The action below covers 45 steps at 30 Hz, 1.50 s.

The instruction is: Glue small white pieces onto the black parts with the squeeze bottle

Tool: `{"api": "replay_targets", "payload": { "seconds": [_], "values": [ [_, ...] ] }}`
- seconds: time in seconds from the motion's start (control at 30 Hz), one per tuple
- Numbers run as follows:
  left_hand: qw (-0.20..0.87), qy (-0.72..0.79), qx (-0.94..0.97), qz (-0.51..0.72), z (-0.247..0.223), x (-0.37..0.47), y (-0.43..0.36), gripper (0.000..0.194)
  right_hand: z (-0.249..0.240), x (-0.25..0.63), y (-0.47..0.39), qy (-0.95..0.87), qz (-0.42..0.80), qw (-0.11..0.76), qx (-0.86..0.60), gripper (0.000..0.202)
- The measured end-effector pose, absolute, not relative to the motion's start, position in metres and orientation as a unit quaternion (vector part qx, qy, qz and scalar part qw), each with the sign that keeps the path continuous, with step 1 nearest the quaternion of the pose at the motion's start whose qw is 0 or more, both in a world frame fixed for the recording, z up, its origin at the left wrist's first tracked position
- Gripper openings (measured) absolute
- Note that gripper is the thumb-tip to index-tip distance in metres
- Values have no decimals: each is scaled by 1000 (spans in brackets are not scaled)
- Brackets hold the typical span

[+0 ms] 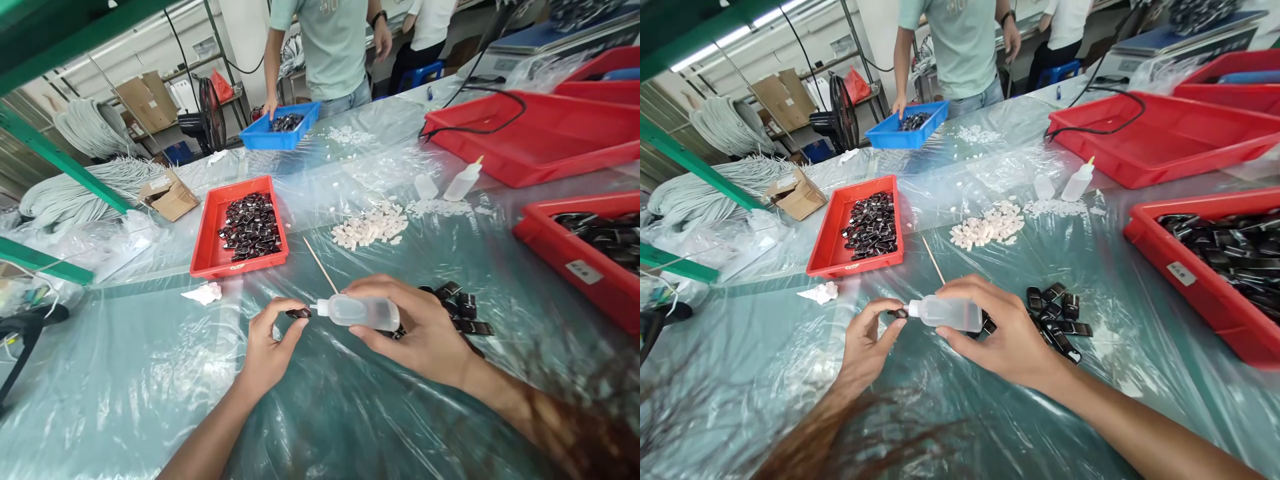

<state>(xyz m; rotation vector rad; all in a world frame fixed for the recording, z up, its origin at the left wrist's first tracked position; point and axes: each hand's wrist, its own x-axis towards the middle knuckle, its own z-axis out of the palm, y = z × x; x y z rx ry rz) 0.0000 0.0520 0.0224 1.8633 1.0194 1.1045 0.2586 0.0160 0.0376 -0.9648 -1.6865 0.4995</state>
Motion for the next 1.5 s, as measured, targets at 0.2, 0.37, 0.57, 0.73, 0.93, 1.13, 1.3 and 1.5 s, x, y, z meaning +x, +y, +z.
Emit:
{"api": "replay_targets", "payload": {
  "seconds": [0.2,0.37,0.57,0.73,0.93,1.13,1.3,1.5],
  "values": [
    [357,372,718,468,19,2,50,14,38,256,14,-742,175,519,-387,39],
    [298,331,754,483,21,5,50,22,38,254,12,-774,126,509,-355,49],
    [233,297,792,480,26,6,51,23,36,260,-4,-848,-32,413,-330,62],
    [209,292,809,466,28,5,51,24,41,260,-5,-842,-8,420,-339,59],
    [199,288,815,462,26,6,51,27,48,258,6,-800,115,473,-350,48],
    [184,317,808,462,24,4,51,24,49,256,7,-797,94,478,-358,42],
    [174,349,800,456,20,3,51,22,49,254,4,-805,47,462,-370,47],
    [201,357,783,469,18,0,53,18,53,268,18,-725,216,514,-403,29]
  ]
}}
